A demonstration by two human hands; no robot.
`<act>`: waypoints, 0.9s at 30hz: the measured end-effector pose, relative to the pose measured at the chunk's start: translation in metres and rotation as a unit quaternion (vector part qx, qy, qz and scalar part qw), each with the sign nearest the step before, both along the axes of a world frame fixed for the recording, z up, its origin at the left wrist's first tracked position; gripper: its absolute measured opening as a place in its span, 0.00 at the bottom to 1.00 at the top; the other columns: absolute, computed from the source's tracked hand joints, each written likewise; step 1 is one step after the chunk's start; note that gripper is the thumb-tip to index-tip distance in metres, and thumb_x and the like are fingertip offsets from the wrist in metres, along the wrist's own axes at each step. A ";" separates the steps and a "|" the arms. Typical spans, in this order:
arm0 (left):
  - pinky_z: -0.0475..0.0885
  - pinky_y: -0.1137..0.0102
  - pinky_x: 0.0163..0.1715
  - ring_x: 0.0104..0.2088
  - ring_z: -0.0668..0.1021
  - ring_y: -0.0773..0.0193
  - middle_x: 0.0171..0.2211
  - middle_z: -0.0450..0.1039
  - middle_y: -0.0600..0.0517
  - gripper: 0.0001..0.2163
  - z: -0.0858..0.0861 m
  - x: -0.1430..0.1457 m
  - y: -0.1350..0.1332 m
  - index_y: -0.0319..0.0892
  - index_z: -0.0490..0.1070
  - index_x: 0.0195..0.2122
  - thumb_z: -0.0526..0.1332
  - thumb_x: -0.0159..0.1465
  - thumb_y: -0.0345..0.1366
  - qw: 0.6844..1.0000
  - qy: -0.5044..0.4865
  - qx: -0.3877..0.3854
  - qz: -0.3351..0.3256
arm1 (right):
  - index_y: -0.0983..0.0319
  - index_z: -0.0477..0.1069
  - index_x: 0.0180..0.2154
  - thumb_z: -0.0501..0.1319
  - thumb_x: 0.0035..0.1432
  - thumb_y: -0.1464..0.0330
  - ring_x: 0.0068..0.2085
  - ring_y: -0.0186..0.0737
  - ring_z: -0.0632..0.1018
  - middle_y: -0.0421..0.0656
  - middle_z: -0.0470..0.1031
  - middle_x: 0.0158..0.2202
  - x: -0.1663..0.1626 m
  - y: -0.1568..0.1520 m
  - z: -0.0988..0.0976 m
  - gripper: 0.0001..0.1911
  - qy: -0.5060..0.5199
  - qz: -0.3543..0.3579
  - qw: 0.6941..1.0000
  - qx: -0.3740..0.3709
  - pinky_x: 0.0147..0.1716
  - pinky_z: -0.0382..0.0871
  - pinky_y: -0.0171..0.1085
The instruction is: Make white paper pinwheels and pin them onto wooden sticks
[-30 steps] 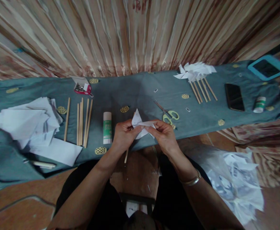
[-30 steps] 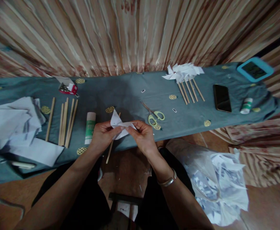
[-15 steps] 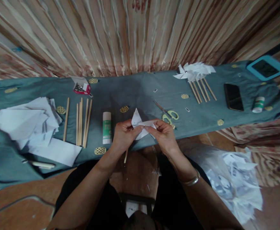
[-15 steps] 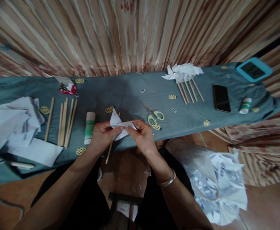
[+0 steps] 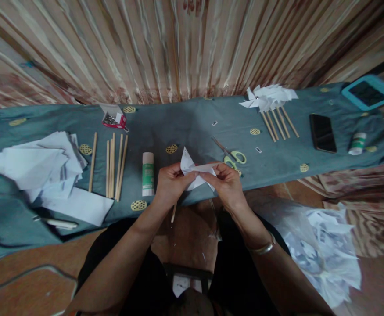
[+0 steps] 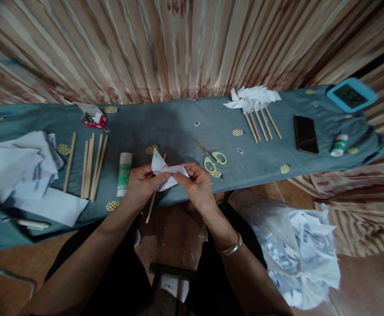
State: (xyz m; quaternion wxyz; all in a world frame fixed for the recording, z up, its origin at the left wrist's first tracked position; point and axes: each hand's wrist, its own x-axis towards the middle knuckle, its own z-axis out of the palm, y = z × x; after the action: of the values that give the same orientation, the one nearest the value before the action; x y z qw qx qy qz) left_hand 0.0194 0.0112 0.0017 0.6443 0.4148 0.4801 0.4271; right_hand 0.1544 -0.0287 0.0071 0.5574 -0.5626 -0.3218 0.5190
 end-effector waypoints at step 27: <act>0.68 0.74 0.25 0.21 0.73 0.70 0.21 0.77 0.56 0.14 0.006 0.003 -0.002 0.39 0.80 0.27 0.75 0.37 0.35 0.993 -0.084 -0.085 -0.003 | 0.56 0.77 0.26 0.75 0.38 0.62 0.26 0.34 0.75 0.35 0.80 0.26 -0.001 0.000 0.005 0.11 0.046 0.011 0.999 -0.013 0.30 0.72 0.35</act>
State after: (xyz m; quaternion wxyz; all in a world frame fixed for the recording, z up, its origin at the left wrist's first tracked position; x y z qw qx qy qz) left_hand 0.0222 0.0087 0.0074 0.7166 0.3224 0.4578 0.4160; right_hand 0.1538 -0.0285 0.0119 0.5582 -0.5417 -0.2957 0.5546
